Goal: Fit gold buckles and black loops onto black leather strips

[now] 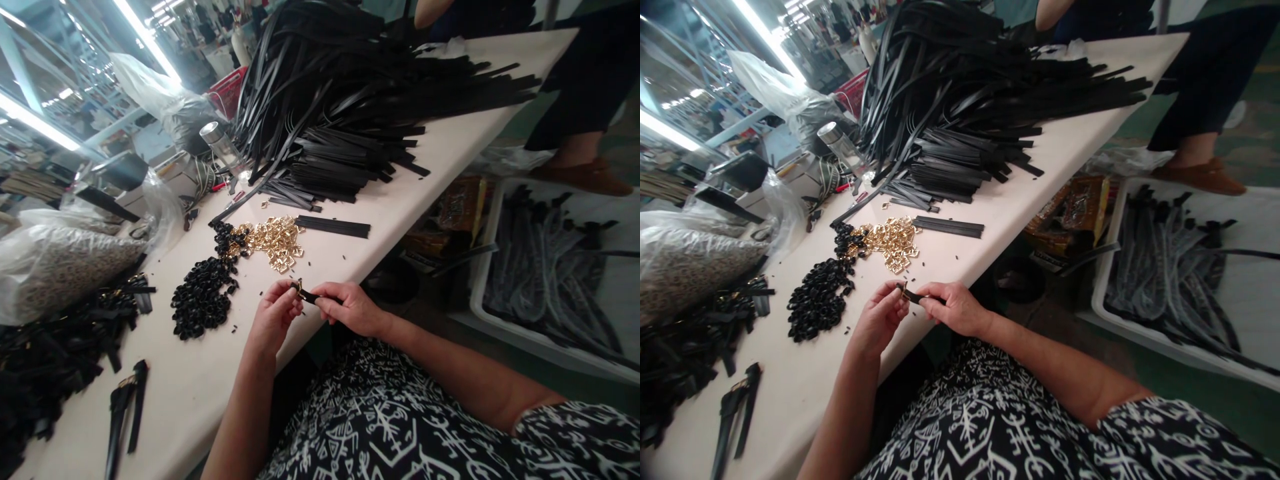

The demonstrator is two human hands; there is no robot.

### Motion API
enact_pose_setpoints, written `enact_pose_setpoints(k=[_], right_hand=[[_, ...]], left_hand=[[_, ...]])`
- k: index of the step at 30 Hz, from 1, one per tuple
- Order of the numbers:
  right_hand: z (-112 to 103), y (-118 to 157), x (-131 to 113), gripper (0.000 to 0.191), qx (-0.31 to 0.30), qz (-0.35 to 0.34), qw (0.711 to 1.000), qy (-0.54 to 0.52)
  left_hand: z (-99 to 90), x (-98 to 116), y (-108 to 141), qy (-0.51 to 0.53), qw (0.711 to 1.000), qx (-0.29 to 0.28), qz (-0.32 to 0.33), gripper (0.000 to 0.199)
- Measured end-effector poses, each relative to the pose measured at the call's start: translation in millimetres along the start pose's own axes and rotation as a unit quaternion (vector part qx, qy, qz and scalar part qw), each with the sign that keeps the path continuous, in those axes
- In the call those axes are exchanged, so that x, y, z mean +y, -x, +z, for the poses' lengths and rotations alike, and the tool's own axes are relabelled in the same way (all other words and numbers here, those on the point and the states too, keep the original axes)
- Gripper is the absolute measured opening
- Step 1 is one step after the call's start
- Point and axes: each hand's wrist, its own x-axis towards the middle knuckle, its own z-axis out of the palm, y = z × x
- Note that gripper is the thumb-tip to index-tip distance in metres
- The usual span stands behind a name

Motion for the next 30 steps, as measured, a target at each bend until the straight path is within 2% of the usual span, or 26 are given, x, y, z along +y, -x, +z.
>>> enact_pose_setpoints(k=[6,9,14,25,30], right_hand=[[3.3,-2.3,0.4,0.020,0.011,-0.002,1.000,-0.012],[3.4,-1.9,-1.9,0.015,0.019,-0.035,0.997,0.062],[2.2,-0.3,-8.5,0.009,-0.005,-0.082,0.974,0.213],[3.4,4.7,-2.2,0.031,0.041,-0.123,0.947,0.292],[-0.4,5.9,-8.1,0.032,0.002,-0.160,0.928,0.335]], left_hand=[[8.5,-2.5,4.1,-0.029,0.999,0.000,0.020,0.031],[10.4,-0.3,4.0,-0.058,0.998,-0.005,0.026,0.028],[14.2,0.9,5.0,-0.066,0.998,-0.010,0.005,0.028],[21.3,-13.2,16.2,0.003,1.000,-0.016,-0.015,0.031],[18.5,-14.4,18.8,0.056,0.996,-0.019,-0.060,0.033]])
